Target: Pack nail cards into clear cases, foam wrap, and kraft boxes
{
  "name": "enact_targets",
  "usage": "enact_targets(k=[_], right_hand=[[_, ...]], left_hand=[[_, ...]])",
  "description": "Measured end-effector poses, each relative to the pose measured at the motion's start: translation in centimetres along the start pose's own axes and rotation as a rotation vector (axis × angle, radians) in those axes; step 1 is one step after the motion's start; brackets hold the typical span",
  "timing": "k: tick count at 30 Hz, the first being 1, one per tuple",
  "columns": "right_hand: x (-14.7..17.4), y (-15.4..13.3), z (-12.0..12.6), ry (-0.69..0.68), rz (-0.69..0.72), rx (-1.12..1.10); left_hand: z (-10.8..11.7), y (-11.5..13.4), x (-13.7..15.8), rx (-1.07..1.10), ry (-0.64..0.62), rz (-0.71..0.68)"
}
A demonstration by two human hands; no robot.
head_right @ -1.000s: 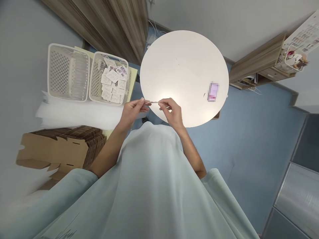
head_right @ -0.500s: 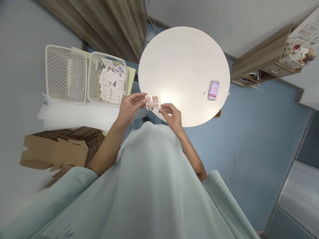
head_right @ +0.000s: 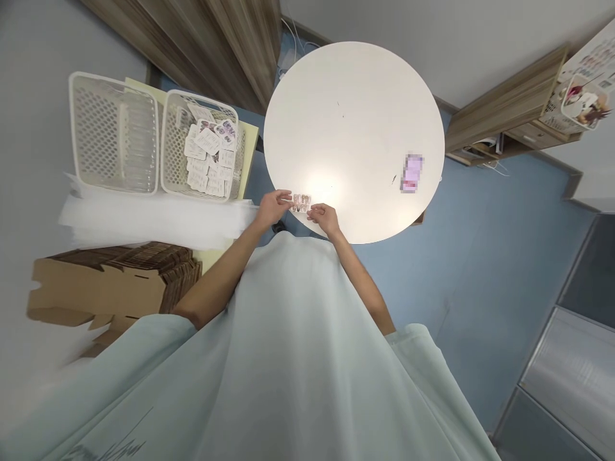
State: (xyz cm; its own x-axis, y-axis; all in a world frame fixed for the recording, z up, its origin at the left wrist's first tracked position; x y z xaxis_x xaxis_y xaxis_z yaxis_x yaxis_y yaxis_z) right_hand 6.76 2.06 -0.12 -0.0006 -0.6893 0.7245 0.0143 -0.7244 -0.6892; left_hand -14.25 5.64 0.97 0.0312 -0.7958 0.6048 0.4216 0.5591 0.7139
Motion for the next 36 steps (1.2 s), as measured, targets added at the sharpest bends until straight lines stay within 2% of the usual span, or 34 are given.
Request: enact_targets(k=[5,10,14,22,28,32,36], right_hand=[[-0.8,1.4,0.7,0.107,-0.035,0.191],[-1.1,1.6,0.7,0.077,0.012,0.262],[-1.3,0.4,-0.5,0.036,0.078,0.301],[-0.6,-2.7,-5.2,-0.113,0.192,0.404],[0.7,-5.0,-10.1,-0.234,0.269,0.518],[1.3,-5.5,-13.5,-0.279,0.3,0.577],[1.7,-5.1,-16.3,-0.314,0.331,0.591]], left_hand=[[0.6,-1.4,-0.9,-0.064,0.038,0.029],[2.7,-2.5,-0.1,-0.059,0.037,0.0],[4.6,-3.8,1.6,-0.045,0.055,-0.003],[9.3,-8.6,4.8,-0.098,0.18,0.085],[14.6,-13.0,6.3,-0.246,0.296,0.2],[18.2,-16.1,6.8,-0.349,0.382,0.251],[20.5,-18.3,6.6,-0.492,0.342,0.316]])
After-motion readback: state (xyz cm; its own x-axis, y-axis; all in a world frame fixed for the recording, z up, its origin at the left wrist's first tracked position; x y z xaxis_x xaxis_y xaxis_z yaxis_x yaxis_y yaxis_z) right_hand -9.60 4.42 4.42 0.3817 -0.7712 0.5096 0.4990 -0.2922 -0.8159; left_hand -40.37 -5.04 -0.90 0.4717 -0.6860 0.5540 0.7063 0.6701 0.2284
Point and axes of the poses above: each hand's wrist, its own x-axis away from the middle knuckle, its own z-axis out of the back of the hand, y = z × x, the point moved 3 cm from there along -x, towards the middle knuckle, and after that the axes turned 5 degrees about -x, right-handed, at the moved point
